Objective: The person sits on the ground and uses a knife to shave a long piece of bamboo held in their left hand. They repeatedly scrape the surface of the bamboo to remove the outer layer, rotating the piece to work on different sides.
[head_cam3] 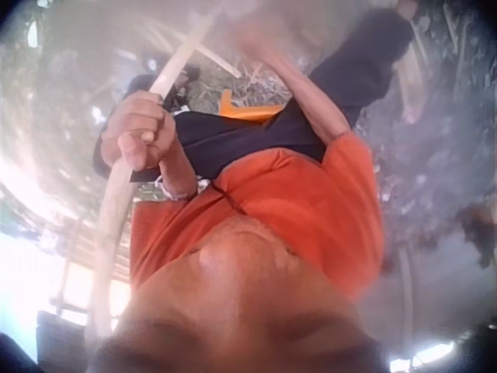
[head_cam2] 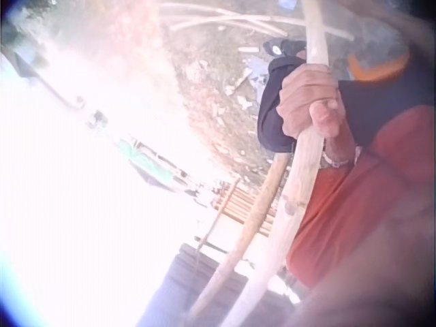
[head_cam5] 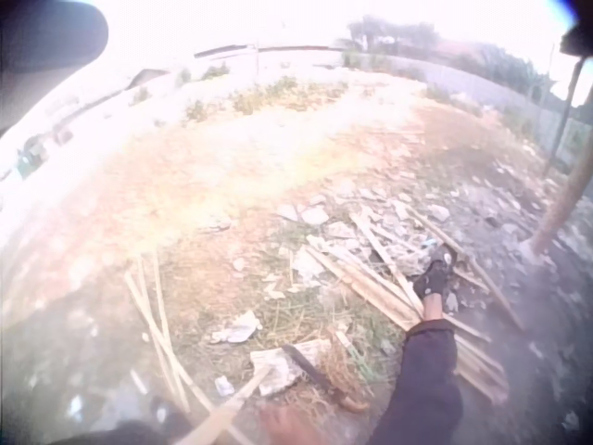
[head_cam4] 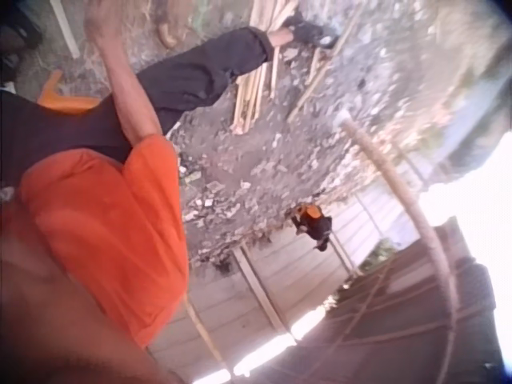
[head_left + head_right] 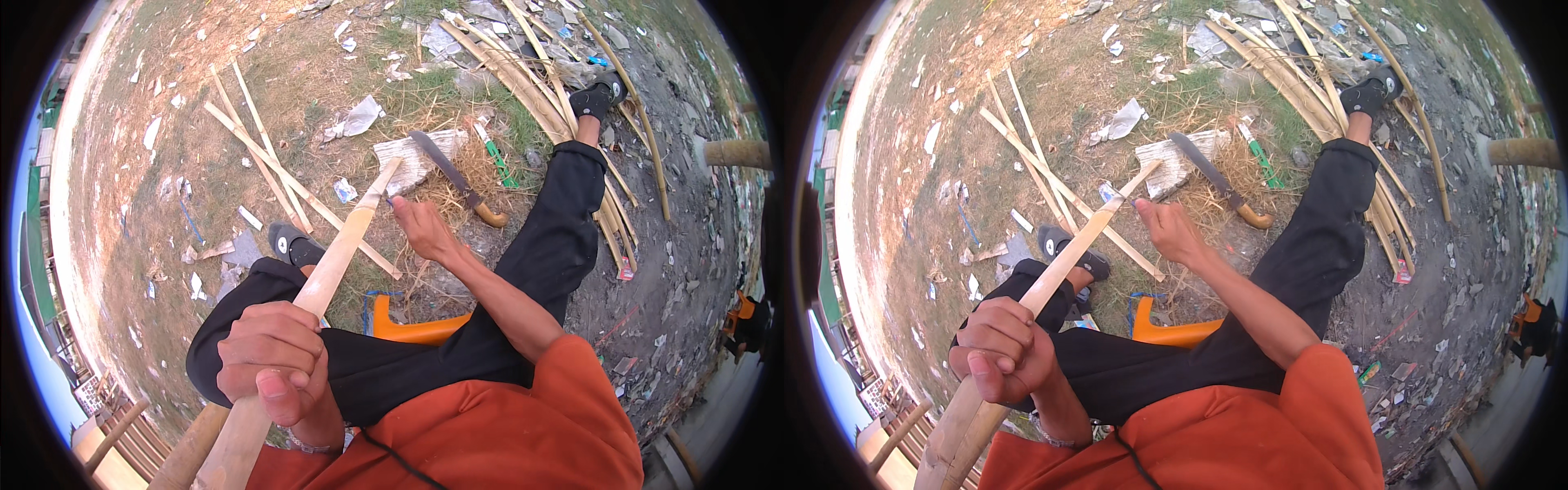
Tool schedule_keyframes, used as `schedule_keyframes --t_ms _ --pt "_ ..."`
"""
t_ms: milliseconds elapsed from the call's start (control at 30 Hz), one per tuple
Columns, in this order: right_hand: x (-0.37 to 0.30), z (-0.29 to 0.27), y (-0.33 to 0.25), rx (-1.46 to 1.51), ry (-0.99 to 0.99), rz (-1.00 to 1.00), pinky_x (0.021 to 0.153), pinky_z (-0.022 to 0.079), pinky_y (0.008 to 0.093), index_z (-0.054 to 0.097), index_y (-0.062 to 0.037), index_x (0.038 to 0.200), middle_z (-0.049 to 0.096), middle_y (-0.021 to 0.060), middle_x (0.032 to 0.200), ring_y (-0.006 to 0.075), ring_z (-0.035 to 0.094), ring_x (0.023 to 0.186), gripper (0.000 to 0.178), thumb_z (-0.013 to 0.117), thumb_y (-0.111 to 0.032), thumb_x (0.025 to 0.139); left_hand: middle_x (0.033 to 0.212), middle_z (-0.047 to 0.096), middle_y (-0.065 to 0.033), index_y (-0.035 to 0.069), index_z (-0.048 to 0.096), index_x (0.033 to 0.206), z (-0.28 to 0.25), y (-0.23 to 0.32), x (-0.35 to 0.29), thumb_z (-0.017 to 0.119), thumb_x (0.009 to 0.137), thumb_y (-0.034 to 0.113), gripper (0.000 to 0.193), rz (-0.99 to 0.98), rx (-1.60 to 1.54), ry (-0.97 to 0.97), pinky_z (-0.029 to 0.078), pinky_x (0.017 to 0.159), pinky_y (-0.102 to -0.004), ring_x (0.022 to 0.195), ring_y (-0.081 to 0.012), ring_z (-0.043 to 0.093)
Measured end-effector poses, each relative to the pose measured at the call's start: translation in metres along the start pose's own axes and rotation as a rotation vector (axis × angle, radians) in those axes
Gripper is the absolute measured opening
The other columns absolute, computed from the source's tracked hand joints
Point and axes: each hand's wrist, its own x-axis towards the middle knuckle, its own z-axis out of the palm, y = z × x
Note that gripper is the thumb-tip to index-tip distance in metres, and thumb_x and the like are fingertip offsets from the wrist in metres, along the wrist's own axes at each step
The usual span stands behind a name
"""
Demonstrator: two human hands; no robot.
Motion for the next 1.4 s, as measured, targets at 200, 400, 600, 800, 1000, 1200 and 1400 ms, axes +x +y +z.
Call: schedule_keyframes --t_ms 200,400,600,800,1000,1200,1400 --pt "0.009 0.0 0.012 -0.143 0.073 0.064 0.057 0.038 0.0482 0.053 0.0064 0.067 0.049 0.0251 0.056 0.0414 0.049 0.055 0.065 0.029 -0.045 0.098 0.042 0.045 -0.0028 0.007 0.041 0.055 0.003 0.0 0.0 0.054 0.081 0.012 0.029 0.015 -0.05 0.015 0.043 0.038 -0.0294 0.032 -0.0139 0.043" --pt "0.003 0.012 0.002 -0.089 0.059 -0.004 0.06 0.037 0.0499 0.054 0.0067 0.066 0.051 0.0293 0.061 0.0459 0.052 0.062 0.064 0.029 -0.042 0.098 0.042 0.039 -0.0014 0.008 0.038 0.059 -0.005 -0.006 0.006 0.046 0.081 0.006 0.024 0.037 -0.087 0.051 0.033 0.036 -0.028 0.032 -0.0116 0.035" --pt "0.002 0.019 0.017 -0.173 0.098 -0.079 0.061 0.038 0.0527 0.054 0.007 0.066 0.052 0.0315 0.064 0.0492 0.054 0.067 0.064 0.027 -0.041 0.099 0.045 0.044 -0.0045 0.003 0.041 0.065 -0.016 -0.004 0.0 0.048 0.084 0.002 0.02 0.018 -0.084 0.135 0.039 0.037 -0.0295 0.035 -0.0128 0.041" --pt "0.016 0.027 0.002 -0.203 0.114 -0.025 0.07 0.041 0.054 0.059 0.0067 0.07 0.056 0.0331 0.071 0.0498 0.057 0.077 0.068 0.026 -0.046 0.098 0.046 0.037 -0.0031 0.004 0.041 0.067 -0.023 -0.009 0.009 0.048 0.088 0.001 0.022 -0.045 -0.166 0.319 0.03 0.039 -0.027 0.039 -0.0106 0.032" --pt "0.031 0.036 0.033 -0.346 0.156 0.294 0.083 0.043 0.0518 0.064 0.0121 0.085 0.059 0.0368 0.085 0.0522 0.057 0.087 0.078 0.019 -0.051 0.096 0.047 0.04 -0.0026 0.005 0.04 0.066 -0.018 -0.003 -0.003 0.051 0.089 0.002 0.025 -0.092 -0.206 0.258 0.031 0.039 -0.0256 0.04 -0.009 0.035" --pt "0.005 0.012 0.076 -0.225 0.25 0.21 0.088 0.039 0.0514 0.06 0.008 0.09 0.059 0.0347 0.092 0.0495 0.055 0.096 0.067 0.025 -0.049 0.096 0.05 0.05 -0.0049 0.002 0.05 0.065 0.017 -0.001 0.007 0.06 0.087 0.008 0.025 -0.171 -0.191 -0.003 0.038 0.039 -0.0246 0.041 -0.0091 0.044" --pt "-0.026 -0.007 0.03 0.047 0.194 0.184 0.078 0.041 0.0468 0.053 0.0031 0.093 0.059 0.0275 0.086 0.0434 0.056 0.087 0.051 0.035 -0.044 0.096 0.051 0.05 -0.0031 0.003 0.053 0.066 0.025 -0.007 0.021 0.065 0.086 0.013 0.025 -0.354 -0.152 -0.215 0.041 0.045 -0.0239 0.047 -0.0117 0.051"
